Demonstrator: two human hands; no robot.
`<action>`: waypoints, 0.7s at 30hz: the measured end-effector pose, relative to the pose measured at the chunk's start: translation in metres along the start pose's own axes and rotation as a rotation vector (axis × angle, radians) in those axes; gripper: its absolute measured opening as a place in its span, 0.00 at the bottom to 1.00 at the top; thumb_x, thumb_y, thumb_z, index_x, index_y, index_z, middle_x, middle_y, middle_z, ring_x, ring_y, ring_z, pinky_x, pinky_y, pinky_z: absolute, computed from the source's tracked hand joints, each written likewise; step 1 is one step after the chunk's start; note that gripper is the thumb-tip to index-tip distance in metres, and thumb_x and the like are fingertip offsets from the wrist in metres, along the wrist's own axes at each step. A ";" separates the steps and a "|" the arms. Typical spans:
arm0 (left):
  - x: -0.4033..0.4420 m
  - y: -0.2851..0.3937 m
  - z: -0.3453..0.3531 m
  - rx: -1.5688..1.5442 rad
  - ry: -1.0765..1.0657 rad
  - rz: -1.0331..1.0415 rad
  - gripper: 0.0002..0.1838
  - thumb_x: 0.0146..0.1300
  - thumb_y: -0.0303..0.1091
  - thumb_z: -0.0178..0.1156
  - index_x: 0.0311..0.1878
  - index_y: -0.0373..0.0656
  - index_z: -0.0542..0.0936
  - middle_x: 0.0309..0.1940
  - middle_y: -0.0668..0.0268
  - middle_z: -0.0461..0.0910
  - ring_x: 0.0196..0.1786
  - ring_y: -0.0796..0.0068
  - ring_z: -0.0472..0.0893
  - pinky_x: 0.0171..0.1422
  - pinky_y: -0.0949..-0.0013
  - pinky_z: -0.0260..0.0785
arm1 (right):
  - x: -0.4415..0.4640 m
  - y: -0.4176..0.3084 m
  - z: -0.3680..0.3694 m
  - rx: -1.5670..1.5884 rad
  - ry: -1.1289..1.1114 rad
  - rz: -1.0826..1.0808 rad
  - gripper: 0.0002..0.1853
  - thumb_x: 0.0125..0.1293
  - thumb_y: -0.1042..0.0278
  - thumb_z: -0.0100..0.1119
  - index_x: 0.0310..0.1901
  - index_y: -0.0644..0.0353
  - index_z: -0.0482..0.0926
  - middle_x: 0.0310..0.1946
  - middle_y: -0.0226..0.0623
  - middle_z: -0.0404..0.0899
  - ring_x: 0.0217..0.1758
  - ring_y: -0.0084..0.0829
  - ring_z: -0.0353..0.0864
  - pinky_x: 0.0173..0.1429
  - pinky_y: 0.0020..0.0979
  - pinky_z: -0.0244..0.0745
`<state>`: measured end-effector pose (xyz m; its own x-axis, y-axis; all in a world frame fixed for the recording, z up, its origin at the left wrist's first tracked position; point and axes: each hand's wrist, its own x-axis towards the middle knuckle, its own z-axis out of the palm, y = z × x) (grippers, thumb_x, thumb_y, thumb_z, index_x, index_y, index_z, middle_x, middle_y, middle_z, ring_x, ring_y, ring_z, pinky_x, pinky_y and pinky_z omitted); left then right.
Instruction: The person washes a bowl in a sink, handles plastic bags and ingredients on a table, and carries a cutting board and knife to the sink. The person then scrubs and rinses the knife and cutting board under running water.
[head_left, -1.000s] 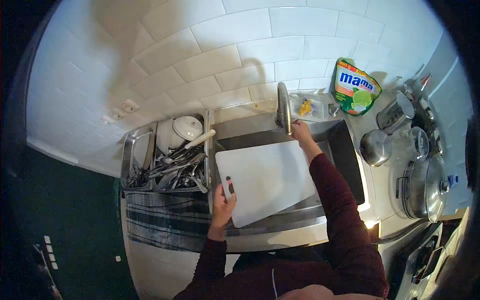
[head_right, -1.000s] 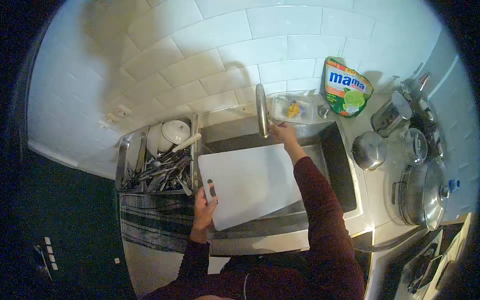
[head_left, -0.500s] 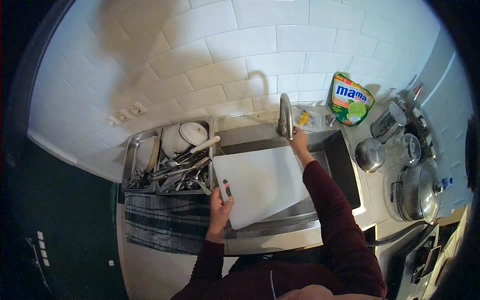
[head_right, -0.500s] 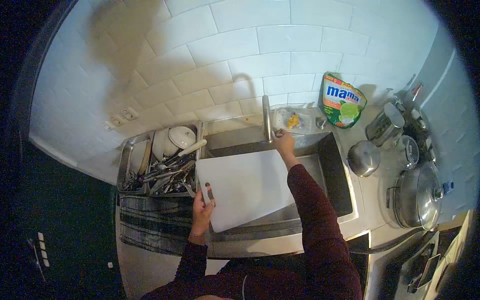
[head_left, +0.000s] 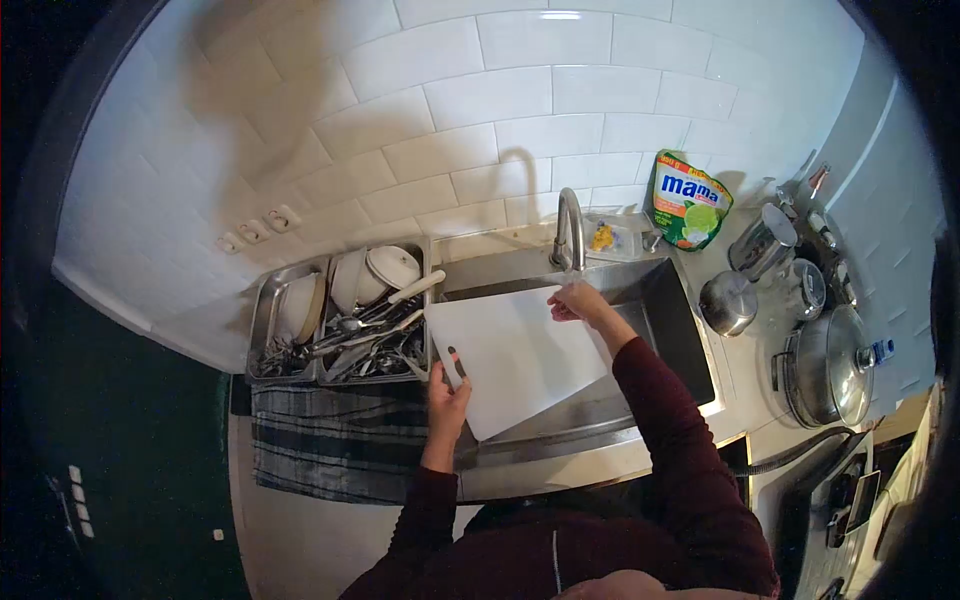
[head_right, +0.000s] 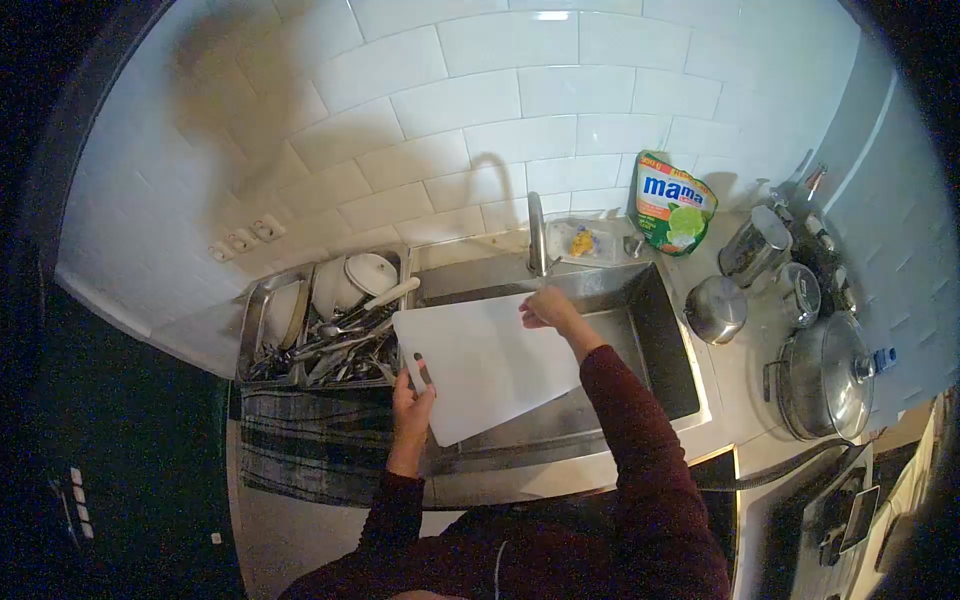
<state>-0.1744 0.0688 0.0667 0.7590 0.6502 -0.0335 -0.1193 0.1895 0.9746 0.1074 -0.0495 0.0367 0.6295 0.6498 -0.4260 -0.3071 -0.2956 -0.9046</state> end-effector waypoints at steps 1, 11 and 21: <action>0.001 -0.005 -0.004 -0.024 0.013 -0.001 0.22 0.55 0.20 0.49 0.55 0.38 0.63 0.44 0.61 0.72 0.44 0.75 0.73 0.46 0.72 0.66 | -0.001 -0.001 -0.001 -0.132 -0.005 0.010 0.14 0.57 0.62 0.51 0.28 0.66 0.78 0.22 0.43 0.78 0.25 0.33 0.80 0.27 0.32 0.75; -0.004 -0.013 -0.024 -0.297 0.008 -0.097 0.24 0.51 0.22 0.51 0.54 0.36 0.65 0.43 0.61 0.73 0.42 0.70 0.76 0.45 0.68 0.71 | -0.011 -0.012 -0.025 -0.826 0.054 -0.252 0.11 0.54 0.62 0.52 0.24 0.61 0.79 0.23 0.42 0.79 0.26 0.38 0.80 0.32 0.35 0.75; -0.007 -0.011 -0.029 -0.341 -0.042 -0.165 0.25 0.50 0.25 0.52 0.55 0.36 0.66 0.43 0.61 0.73 0.41 0.70 0.76 0.43 0.66 0.72 | -0.049 0.087 -0.109 -0.035 0.027 0.337 0.22 0.60 0.48 0.50 0.37 0.64 0.75 0.22 0.43 0.76 0.28 0.35 0.79 0.34 0.39 0.76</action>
<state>-0.1965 0.0836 0.0499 0.8104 0.5613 -0.1680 -0.1939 0.5276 0.8271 0.1273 -0.1837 -0.0225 0.5150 0.4931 -0.7012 -0.4771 -0.5148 -0.7123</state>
